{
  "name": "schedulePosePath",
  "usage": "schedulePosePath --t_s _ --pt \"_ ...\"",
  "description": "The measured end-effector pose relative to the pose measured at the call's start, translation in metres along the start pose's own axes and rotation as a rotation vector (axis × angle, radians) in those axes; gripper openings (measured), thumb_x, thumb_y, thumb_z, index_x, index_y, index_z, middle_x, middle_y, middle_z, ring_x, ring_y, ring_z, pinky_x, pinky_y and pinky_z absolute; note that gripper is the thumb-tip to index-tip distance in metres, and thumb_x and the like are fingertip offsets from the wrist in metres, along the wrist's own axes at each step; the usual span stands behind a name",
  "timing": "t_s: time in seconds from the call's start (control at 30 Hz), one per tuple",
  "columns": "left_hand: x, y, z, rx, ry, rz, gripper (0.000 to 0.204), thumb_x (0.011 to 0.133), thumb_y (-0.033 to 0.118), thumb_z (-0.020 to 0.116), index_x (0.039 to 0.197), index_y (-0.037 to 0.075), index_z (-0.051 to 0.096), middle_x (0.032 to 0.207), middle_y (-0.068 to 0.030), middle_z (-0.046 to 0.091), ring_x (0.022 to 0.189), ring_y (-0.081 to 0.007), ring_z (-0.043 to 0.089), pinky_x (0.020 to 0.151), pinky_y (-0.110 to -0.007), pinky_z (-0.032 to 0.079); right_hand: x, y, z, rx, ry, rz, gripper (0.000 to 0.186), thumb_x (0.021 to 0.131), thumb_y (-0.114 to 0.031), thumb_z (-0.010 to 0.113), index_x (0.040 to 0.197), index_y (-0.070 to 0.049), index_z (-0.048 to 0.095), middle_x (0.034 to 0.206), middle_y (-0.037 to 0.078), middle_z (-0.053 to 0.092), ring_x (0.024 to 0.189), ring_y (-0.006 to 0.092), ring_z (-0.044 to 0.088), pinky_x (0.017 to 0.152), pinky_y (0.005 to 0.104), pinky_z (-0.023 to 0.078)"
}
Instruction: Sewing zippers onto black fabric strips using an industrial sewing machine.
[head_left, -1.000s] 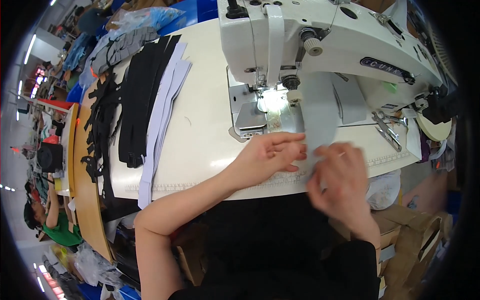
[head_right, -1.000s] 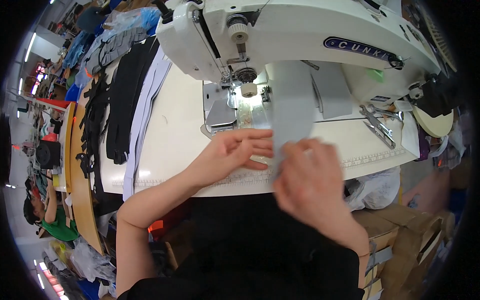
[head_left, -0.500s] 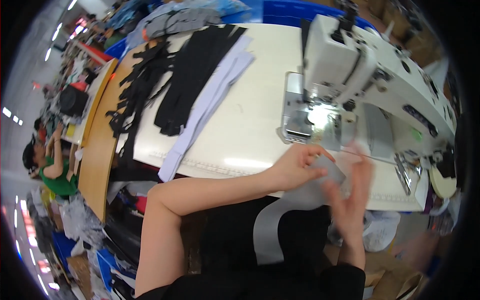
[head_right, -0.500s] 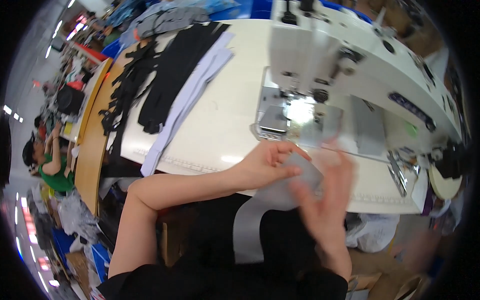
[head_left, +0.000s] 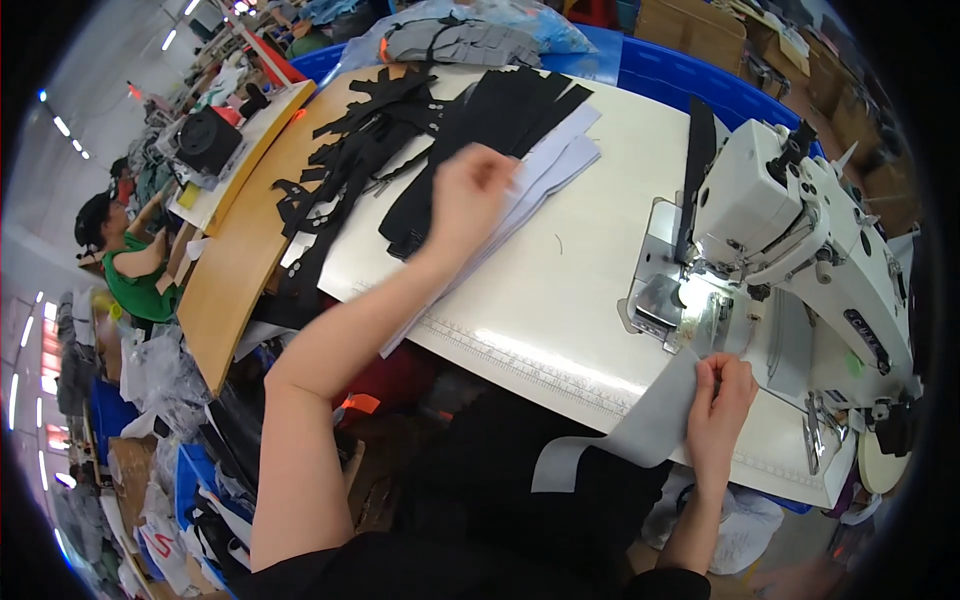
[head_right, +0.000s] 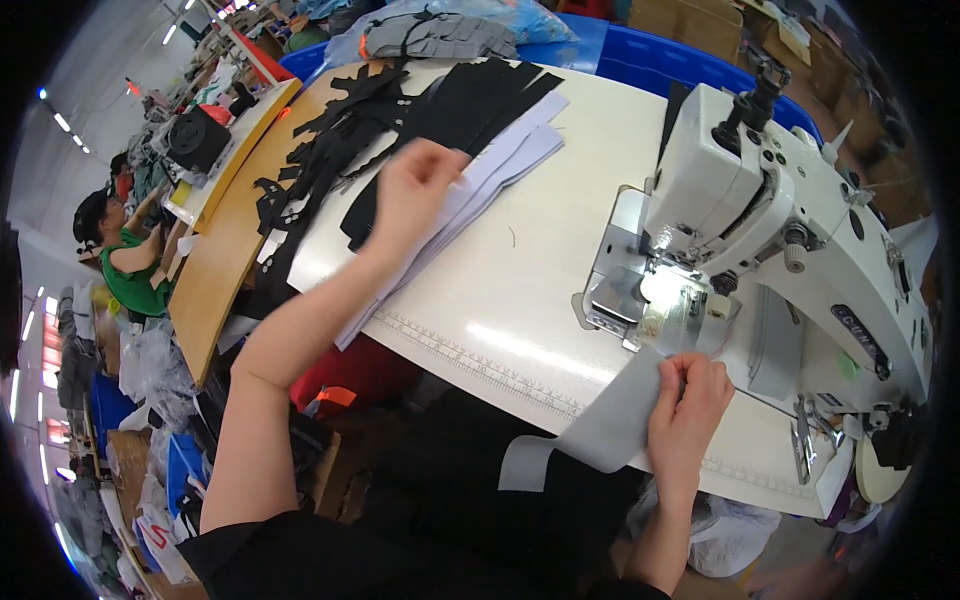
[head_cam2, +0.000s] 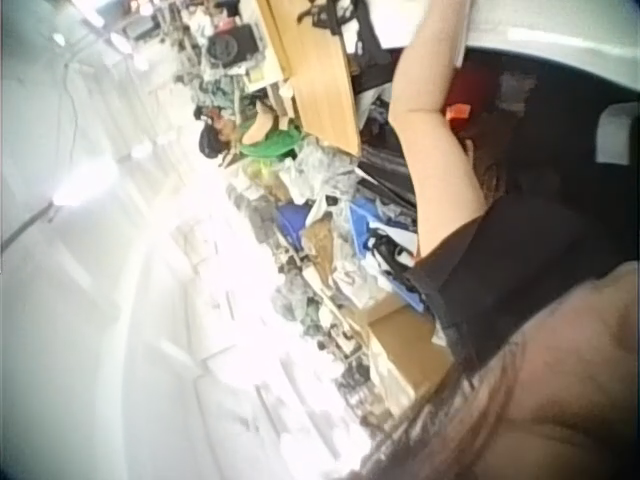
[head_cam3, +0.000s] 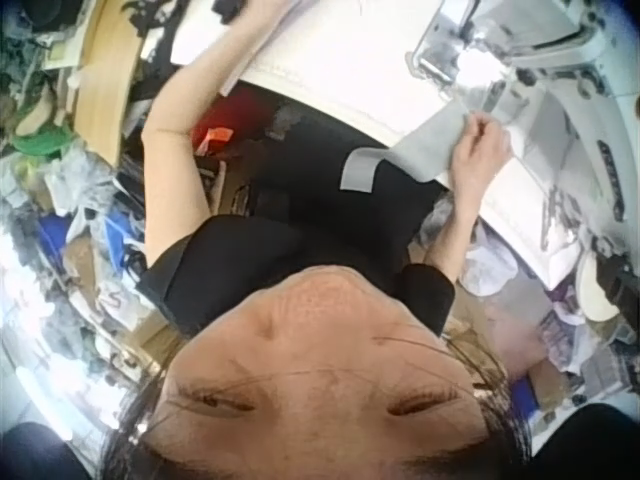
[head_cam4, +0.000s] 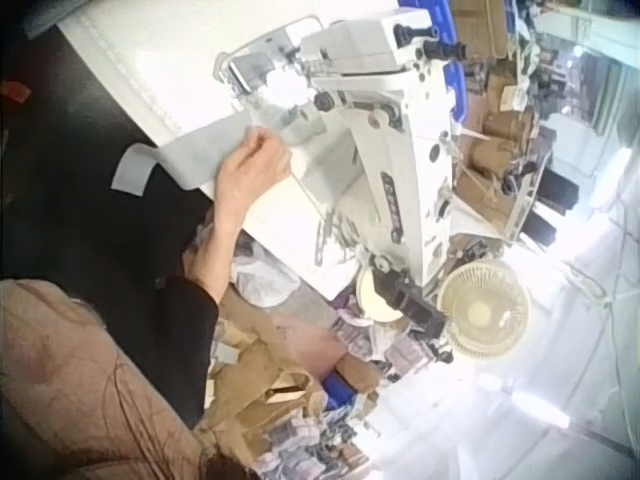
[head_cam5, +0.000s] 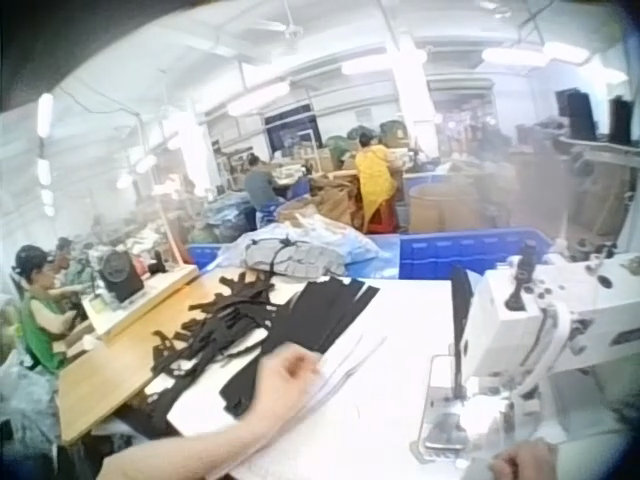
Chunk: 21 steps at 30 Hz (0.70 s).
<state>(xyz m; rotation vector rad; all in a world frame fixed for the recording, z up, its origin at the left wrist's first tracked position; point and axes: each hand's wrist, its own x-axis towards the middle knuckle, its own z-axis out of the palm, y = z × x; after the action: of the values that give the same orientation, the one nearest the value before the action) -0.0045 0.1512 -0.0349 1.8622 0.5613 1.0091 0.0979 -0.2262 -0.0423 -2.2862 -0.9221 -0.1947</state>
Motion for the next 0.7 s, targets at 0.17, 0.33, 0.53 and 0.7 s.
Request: schedulePosePath --t_s 0.17,0.33,0.53,0.7 --pt "0.05 -0.066 -0.119 0.935 0.645 -0.055 0.044 0.079 0.041 0.088 0.106 0.012 0.069 0.114 -0.0121 0.063 0.112 -0.0343 0.06 0.096 -0.05 0.047 0.0 0.002 0.001 0.003 -0.004 -0.015 0.016 0.103 -0.016 0.06 0.095 -0.003 0.059 0.091 0.012 0.056 0.091 0.0314 0.051 0.092 0.0422 0.039" --pt "0.04 -0.085 -0.161 0.874 0.439 -0.331 0.04 0.084 0.042 0.084 0.095 0.006 0.068 0.098 -0.0088 0.068 0.095 -0.027 0.064 0.087 -0.046 0.046 -0.001 0.004 0.0 0.004 -0.05 -0.008 0.017 0.105 -0.018 0.059 0.099 -0.003 0.059 0.094 0.012 0.055 0.094 0.0317 0.05 0.09 0.0415 0.04" --pt "0.021 -0.036 -0.152 0.354 0.404 0.017 0.028 0.1 0.023 0.073 0.088 -0.002 0.07 0.071 0.0 0.062 0.068 -0.0064 0.049 0.061 -0.026 0.038 -0.002 0.002 0.003 -0.012 0.006 -0.019 0.015 0.103 -0.016 0.059 0.096 -0.003 0.058 0.092 0.013 0.055 0.092 0.0329 0.051 0.091 0.0433 0.04" --pt "0.018 0.0 -0.147 -0.147 0.366 -0.014 0.024 0.098 0.011 0.075 0.117 0.0 0.066 0.094 -0.0078 0.076 0.081 -0.0082 0.066 0.067 -0.022 0.049 -0.005 0.007 0.002 0.055 0.029 0.035 0.016 0.105 -0.016 0.058 0.098 -0.002 0.058 0.091 0.014 0.057 0.09 0.0325 0.052 0.087 0.0423 0.042"
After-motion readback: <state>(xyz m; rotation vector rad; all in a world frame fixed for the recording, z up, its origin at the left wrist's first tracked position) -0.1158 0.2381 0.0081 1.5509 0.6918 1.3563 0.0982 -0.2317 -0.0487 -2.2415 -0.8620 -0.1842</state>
